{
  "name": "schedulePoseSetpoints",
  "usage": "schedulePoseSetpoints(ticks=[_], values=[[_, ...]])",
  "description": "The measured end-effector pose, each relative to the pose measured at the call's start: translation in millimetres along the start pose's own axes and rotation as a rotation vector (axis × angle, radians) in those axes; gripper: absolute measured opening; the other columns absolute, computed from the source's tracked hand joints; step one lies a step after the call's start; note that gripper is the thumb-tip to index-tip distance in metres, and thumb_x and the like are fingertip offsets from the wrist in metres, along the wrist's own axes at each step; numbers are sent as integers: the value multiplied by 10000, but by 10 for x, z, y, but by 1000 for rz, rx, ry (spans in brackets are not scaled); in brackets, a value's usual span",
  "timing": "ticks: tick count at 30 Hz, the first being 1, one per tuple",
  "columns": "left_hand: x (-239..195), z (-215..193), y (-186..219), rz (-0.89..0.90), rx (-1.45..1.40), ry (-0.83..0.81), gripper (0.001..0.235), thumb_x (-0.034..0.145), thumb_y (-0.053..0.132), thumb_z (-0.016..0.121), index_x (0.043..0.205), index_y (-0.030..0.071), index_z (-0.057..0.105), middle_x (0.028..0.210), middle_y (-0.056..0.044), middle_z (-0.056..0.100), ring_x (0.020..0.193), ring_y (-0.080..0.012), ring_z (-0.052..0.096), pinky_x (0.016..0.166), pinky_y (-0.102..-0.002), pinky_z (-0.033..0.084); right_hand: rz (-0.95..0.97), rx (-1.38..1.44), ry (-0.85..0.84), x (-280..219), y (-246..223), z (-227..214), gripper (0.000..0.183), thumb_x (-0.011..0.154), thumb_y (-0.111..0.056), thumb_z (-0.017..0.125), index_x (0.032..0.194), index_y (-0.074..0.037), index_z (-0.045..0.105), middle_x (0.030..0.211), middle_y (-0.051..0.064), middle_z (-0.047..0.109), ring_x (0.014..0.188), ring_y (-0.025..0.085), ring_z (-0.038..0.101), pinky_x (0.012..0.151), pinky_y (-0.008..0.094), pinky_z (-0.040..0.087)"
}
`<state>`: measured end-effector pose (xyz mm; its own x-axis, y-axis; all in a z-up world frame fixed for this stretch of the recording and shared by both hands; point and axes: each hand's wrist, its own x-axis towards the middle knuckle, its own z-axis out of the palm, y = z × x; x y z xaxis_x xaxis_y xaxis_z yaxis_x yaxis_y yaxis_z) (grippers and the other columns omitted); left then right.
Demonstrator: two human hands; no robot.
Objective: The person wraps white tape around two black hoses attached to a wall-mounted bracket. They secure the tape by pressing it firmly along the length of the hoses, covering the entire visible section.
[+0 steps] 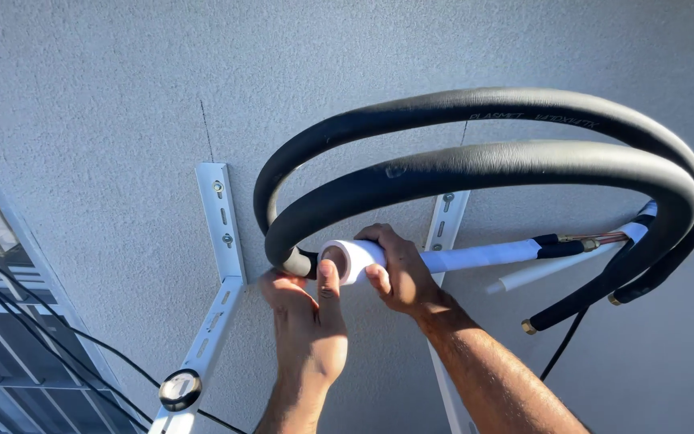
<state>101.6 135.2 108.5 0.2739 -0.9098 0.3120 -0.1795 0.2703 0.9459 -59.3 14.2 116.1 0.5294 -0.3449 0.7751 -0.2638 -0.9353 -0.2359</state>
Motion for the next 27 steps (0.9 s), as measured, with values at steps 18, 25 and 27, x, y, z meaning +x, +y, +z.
schedulePoseSetpoints(ticks=[18,25,27], values=[[1092,-58,-53,697,285,602,529,1244,515,402,1252,-6,314,898,-100,528,813,-177,579,732,-320,478,298,16,62,233,-249,10,537,1083,-473,291,1110,-42,611,826,212,688,808,403,706,747,506,538],[1028,-129,-178,699,-276,216,827,1048,722,320,1480,18,337,1075,-113,622,973,-204,617,869,-359,501,811,36,-135,615,-29,70,689,1076,-510,236,1031,-25,723,913,231,746,927,343,759,928,487,525],[943,-32,-290,763,-355,110,898,1052,775,281,1528,13,293,1242,-130,637,1191,-220,636,1054,-384,498,840,32,-154,647,53,136,693,1071,-508,251,1074,-23,746,980,236,754,966,345,745,983,482,502]])
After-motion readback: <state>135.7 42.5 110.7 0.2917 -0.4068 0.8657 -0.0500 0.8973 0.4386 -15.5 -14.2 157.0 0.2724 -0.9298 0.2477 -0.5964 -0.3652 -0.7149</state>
